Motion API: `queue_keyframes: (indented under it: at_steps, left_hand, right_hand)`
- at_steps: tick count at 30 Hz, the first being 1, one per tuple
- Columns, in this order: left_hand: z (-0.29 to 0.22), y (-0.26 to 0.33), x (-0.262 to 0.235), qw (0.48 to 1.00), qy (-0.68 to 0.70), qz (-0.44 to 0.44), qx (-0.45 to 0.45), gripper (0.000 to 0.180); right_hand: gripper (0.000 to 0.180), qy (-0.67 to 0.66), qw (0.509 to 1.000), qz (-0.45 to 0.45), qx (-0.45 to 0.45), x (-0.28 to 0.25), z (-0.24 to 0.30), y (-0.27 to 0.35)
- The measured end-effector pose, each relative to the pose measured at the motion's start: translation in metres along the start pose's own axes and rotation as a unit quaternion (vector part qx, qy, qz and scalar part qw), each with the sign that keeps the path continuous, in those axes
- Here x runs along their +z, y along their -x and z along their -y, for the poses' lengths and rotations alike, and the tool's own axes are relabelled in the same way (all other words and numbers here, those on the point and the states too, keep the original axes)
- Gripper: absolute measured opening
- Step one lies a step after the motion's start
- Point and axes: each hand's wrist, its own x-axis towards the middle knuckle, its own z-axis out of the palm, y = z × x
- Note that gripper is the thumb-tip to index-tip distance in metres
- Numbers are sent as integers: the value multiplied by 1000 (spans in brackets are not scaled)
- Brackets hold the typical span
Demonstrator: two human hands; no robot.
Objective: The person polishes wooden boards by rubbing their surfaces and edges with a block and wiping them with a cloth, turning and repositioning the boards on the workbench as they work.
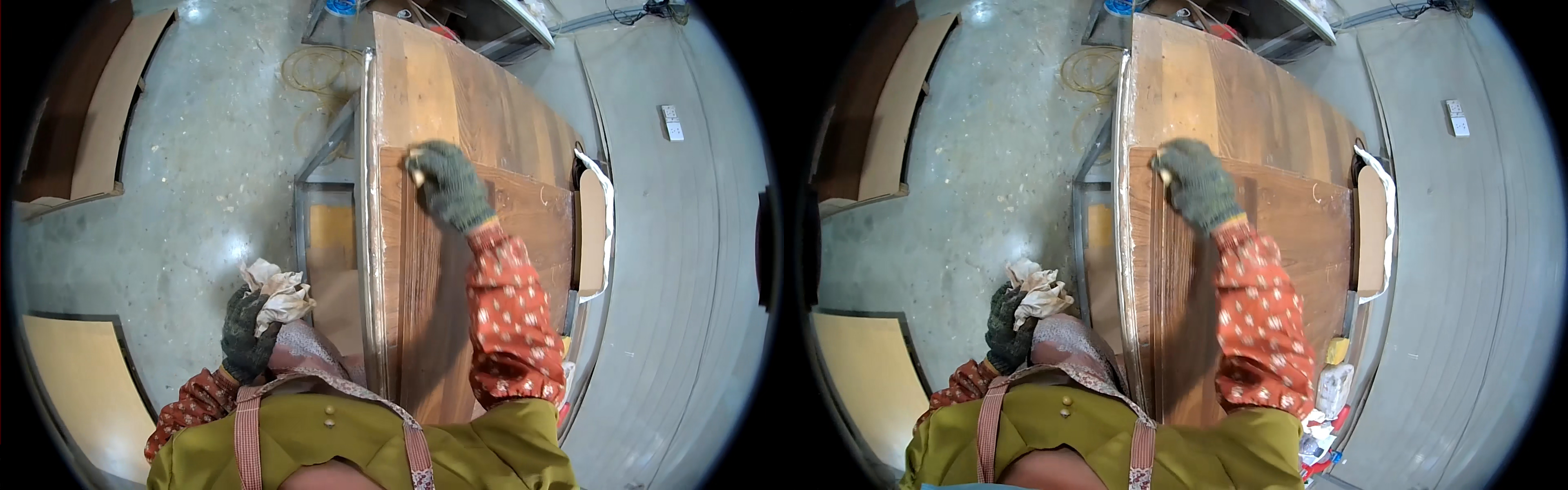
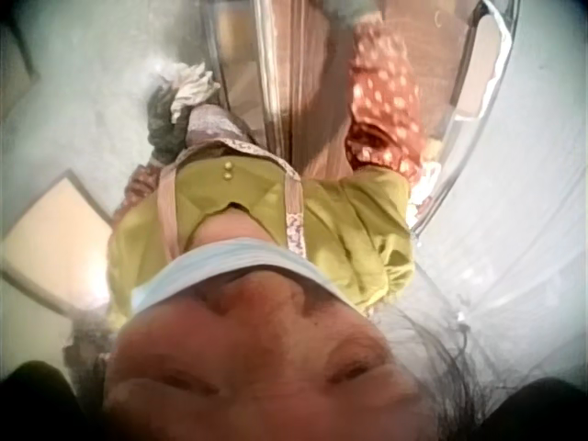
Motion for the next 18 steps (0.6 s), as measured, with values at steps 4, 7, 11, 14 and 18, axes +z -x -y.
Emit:
queue_keyframes:
  at_steps: [4, 7, 11, 14, 18]
  left_hand:
    - [-7, -5, 0, 1000, 22, -1, -14, 44]
    - [-3, 2, 4, 998, 32, -34, -44, 44]
    - [-2, 2, 8, 998, 43, 15, -44, 44]
    - [-1, -1, 10, 996, 54, 67, -38, 44]
    - [-20, -3, 2, 998, 45, 33, 7, 41]
  right_hand:
    - [41, 18, 999, 35, -2, -11, 10, 20]
    - [41, -6, 1000, 17, -18, -1, 27, 64]
    - [41, 4, 998, -53, -16, 4, 23, 33]
    - [34, 65, 994, -66, 55, 5, 11, 3]
    - [26, 62, 995, -32, 75, 6, 32, 37]
